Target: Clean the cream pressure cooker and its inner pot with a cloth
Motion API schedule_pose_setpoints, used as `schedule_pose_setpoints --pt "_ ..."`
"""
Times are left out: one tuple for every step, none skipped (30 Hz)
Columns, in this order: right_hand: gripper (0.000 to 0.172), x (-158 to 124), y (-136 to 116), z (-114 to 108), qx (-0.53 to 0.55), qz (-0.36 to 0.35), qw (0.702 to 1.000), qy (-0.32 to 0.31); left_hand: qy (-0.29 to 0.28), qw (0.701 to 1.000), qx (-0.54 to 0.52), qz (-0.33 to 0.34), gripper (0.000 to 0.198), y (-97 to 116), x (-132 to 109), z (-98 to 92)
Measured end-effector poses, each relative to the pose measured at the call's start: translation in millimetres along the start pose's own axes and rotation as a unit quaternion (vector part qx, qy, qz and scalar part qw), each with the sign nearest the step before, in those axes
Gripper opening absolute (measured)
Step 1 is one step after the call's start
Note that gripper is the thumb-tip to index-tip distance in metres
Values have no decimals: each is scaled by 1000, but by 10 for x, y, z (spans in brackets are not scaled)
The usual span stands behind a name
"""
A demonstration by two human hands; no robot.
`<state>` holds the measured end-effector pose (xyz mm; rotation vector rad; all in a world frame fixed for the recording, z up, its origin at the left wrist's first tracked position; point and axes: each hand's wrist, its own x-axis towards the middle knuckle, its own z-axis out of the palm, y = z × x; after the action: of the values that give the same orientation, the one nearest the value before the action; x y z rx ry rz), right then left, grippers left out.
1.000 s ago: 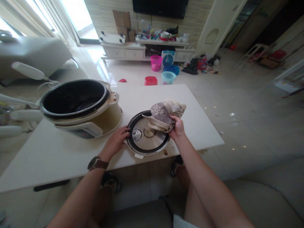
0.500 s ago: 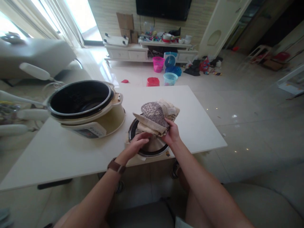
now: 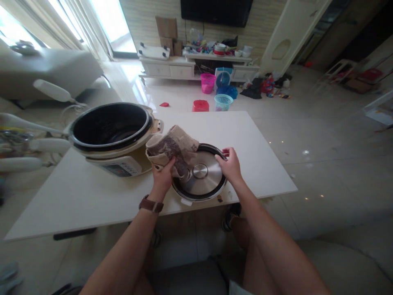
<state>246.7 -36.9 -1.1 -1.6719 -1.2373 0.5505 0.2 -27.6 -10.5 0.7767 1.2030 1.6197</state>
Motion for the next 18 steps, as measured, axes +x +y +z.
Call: schedule_pose_setpoints --pt "37 54 77 -67 -36 10 999 17 -22 994 80 75 34 15 11 -25" --pt "36 93 153 -120 -62 25 997 22 -68 974 161 144 32 27 6 -45" --pt "36 114 224 -156 -73 46 996 21 -131 942 236 200 33 31 -16 -57" --pt "36 121 288 -174 -65 74 995 12 -198 901 301 241 38 22 -52 -57" --pt "35 113 343 -175 -38 104 994 -3 -257 859 355 265 45 0 -99 -45" --pt "35 96 388 -162 4 133 991 -19 -304 820 400 276 53 -36 -153 -21" --pt "35 73 423 -138 52 155 986 -35 -340 785 439 275 59 -83 -212 11" --pt "35 47 447 -106 97 169 980 -45 -368 756 470 268 64 -134 -270 49" --pt "35 22 461 -70 132 175 975 -47 -386 734 494 262 69 -184 -325 88" --pt "34 0 466 -33 156 176 971 -43 -395 719 511 256 73 -228 -375 125" --pt "35 -17 463 1 174 177 968 -34 -400 711 521 252 76 -261 -421 159" --pt "35 -30 454 31 189 183 964 -24 -401 708 526 249 77 -281 -461 188" --pt "37 -40 440 55 206 193 959 -18 -400 707 528 246 76 -288 -497 212" --pt "38 -46 422 74 222 203 953 -13 -400 708 529 243 74 -285 -530 232" --pt "39 -52 402 87 237 213 948 -11 -400 709 529 239 72 -272 -562 248" --pt "40 -57 380 94 248 221 943 -10 -399 711 530 234 69 -255 -593 263" --pt "39 -63 358 98 255 227 940 -8 -397 714 530 227 65 -235 -625 276" --pt "39 -69 338 98 259 232 938 -6 -395 719 529 217 61 -216 -656 289"
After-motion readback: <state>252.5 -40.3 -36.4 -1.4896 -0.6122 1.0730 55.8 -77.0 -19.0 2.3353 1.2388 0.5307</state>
